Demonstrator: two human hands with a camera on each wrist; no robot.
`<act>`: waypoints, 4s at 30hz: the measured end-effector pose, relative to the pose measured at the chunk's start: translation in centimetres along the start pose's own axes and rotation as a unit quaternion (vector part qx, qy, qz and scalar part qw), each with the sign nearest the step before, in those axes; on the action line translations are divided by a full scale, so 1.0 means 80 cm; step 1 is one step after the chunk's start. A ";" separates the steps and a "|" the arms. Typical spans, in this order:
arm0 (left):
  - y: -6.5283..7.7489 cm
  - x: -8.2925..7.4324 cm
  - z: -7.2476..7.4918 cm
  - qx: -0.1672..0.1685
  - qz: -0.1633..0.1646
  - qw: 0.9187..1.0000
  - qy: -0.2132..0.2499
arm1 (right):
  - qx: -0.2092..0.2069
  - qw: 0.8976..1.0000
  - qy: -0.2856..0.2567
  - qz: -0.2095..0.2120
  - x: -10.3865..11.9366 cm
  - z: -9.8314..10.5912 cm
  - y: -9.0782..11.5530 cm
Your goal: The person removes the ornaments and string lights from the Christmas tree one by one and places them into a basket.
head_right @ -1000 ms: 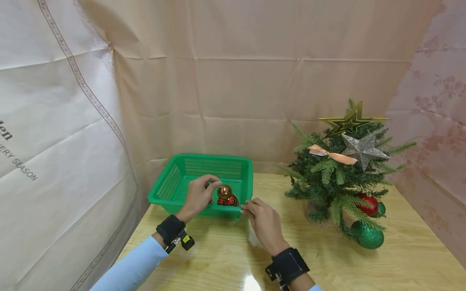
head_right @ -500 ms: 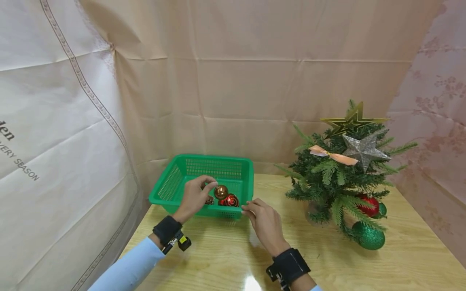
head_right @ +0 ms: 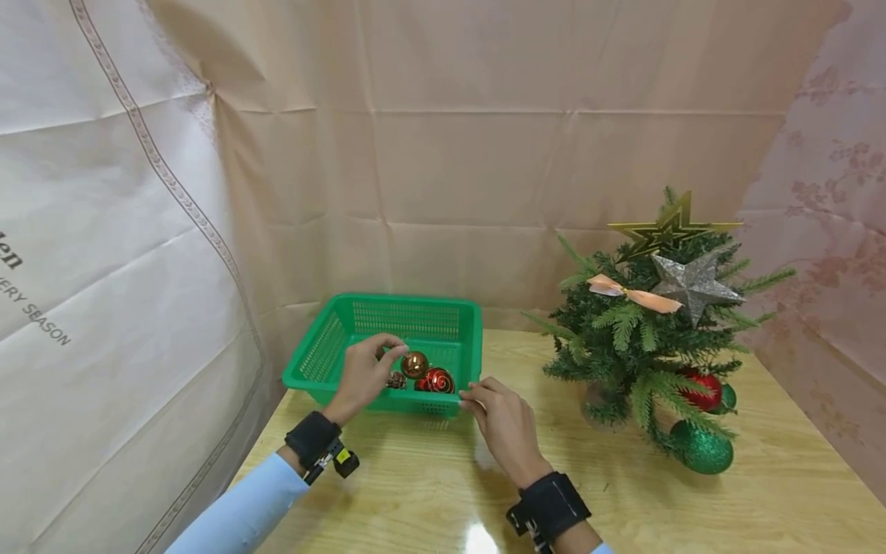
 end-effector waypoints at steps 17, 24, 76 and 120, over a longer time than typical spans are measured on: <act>0.003 0.011 0.010 0.000 0.018 1.000 -0.017 | 0.003 1.000 0.012 -0.003 0.001 0.001 0.000; 0.004 0.013 0.012 -0.005 0.017 1.000 -0.022 | 0.001 1.000 0.010 -0.004 0.002 0.001 0.000; 0.017 0.038 0.041 -0.023 0.041 0.997 -0.056 | 0.003 1.000 0.004 -0.012 -0.002 -0.001 0.001; 0.028 0.052 0.066 -0.041 0.045 0.995 -0.082 | -0.001 1.000 -0.010 -0.008 0.001 0.000 0.002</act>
Point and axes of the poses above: each hand's wrist, its own y-axis away from the middle knuckle, its own z-axis out of the back of the hand, x = y × z, the point moved 8 cm from there along -y, towards the middle knuckle, and after that the axes turned 3 degrees about y, right-handed, at the moved point
